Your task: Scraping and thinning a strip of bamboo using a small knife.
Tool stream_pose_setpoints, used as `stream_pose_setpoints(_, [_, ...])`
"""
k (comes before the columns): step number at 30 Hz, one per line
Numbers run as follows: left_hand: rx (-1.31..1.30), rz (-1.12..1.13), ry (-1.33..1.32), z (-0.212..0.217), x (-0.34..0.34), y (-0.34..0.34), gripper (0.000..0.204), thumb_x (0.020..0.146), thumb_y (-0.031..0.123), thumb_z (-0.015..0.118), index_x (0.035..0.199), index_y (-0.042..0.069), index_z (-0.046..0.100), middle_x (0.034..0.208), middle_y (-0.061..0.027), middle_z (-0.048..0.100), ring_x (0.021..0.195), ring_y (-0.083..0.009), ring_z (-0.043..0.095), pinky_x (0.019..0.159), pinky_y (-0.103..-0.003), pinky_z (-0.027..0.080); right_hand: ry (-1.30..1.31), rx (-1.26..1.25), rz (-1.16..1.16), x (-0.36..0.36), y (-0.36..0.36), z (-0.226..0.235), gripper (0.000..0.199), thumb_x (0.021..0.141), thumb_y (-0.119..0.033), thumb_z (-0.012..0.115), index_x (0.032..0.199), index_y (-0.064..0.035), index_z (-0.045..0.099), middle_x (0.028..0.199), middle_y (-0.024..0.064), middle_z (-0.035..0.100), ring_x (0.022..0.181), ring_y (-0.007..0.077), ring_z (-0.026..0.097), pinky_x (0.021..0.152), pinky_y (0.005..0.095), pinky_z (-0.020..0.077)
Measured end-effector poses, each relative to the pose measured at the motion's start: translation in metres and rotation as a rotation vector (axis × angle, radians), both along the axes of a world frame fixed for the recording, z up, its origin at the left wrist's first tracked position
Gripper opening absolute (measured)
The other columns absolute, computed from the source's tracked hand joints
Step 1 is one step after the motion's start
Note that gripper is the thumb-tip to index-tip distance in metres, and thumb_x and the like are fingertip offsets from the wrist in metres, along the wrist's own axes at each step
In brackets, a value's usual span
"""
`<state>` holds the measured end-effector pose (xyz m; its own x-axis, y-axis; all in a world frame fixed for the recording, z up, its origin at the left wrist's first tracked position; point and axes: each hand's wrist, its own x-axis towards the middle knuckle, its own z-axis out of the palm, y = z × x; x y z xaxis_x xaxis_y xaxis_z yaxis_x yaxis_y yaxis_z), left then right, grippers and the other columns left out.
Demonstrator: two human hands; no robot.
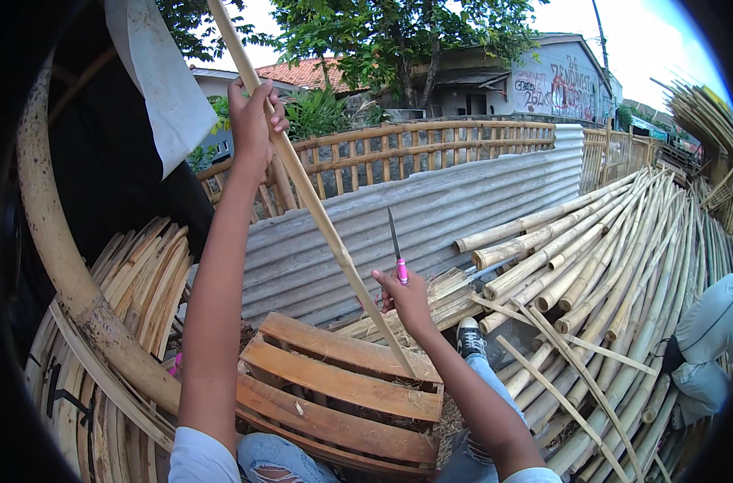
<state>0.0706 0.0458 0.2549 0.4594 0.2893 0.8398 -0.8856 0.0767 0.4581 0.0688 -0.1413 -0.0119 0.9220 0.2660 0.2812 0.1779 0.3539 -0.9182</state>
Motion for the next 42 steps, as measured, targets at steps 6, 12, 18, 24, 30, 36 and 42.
stream_pose_setpoints(6, [0.115,0.058,0.010,0.002,-0.012,-0.026,0.028,0.085,0.012,0.056,0.106,0.007,0.039,0.069,-0.0029,0.044,0.042,-0.0073,0.036,0.035,-0.021,0.029,0.010,-0.046,0.052,0.004,-0.002,-0.001,0.034,0.083,-0.029,0.065,0.067,-0.0089,0.044,0.056,0.0022,0.050,0.046,0.0097,0.050,0.041,0.0238,0.0442])
stream_pose_setpoints(12, [0.138,-0.021,-0.003,0.014,-0.028,-0.033,0.029,0.084,0.011,0.056,0.110,0.007,0.046,0.068,-0.0005,0.043,0.041,-0.0035,0.033,0.034,-0.018,0.026,0.035,-0.076,0.034,0.008,-0.009,-0.004,0.036,0.083,-0.036,0.063,0.068,-0.0075,0.048,0.056,0.0018,0.050,0.048,0.0092,0.050,0.043,0.0242,0.0447])
stream_pose_setpoints(18, [0.197,0.003,-0.041,0.018,-0.038,-0.032,0.027,0.083,0.012,0.059,0.108,0.007,0.049,0.068,0.0000,0.044,0.042,-0.0025,0.033,0.035,-0.016,0.026,0.122,-0.080,0.013,0.015,-0.012,-0.009,0.034,0.083,-0.037,0.062,0.073,-0.0080,0.049,0.057,0.0015,0.051,0.048,0.0097,0.050,0.042,0.0240,0.0444])
stream_pose_setpoints(24, [0.084,0.177,0.038,0.028,-0.046,-0.044,0.045,0.082,0.010,0.055,0.125,0.011,0.040,0.064,-0.0017,0.043,0.037,-0.0068,0.034,0.029,-0.019,0.026,0.134,-0.107,0.024,0.022,-0.012,-0.013,0.033,0.083,-0.038,0.061,0.076,-0.0068,0.053,0.057,0.0008,0.051,0.047,0.0078,0.050,0.041,0.0227,0.0459])
stream_pose_setpoints(30, [0.097,0.153,0.048,0.029,-0.054,-0.041,0.040,0.082,0.009,0.053,0.120,0.009,0.043,0.064,-0.0004,0.042,0.038,-0.0058,0.034,0.030,-0.019,0.026,0.148,-0.144,0.049,0.018,-0.012,-0.015,0.035,0.083,-0.040,0.061,0.074,-0.0076,0.052,0.057,0.0008,0.052,0.049,0.0077,0.051,0.041,0.0231,0.0463])
stream_pose_setpoints(36, [0.173,0.150,0.036,0.014,-0.058,-0.039,0.035,0.083,0.012,0.057,0.115,0.008,0.044,0.064,-0.0005,0.043,0.040,-0.0043,0.035,0.032,-0.018,0.026,0.166,-0.160,0.047,0.019,-0.012,-0.016,0.037,0.083,-0.041,0.061,0.071,-0.0083,0.050,0.057,0.0008,0.051,0.048,0.0079,0.050,0.041,0.0235,0.0444])
stream_pose_setpoints(42, [0.170,0.027,0.153,-0.055,-0.062,-0.033,0.034,0.085,0.012,0.055,0.117,0.007,0.044,0.064,0.0009,0.042,0.037,-0.0024,0.032,0.031,-0.016,0.025,0.094,-0.147,0.106,0.024,-0.010,-0.022,0.040,0.085,-0.041,0.058,0.064,-0.0101,0.046,0.050,-0.0012,0.043,0.040,0.0058,0.037,0.036,0.0225,0.0268])
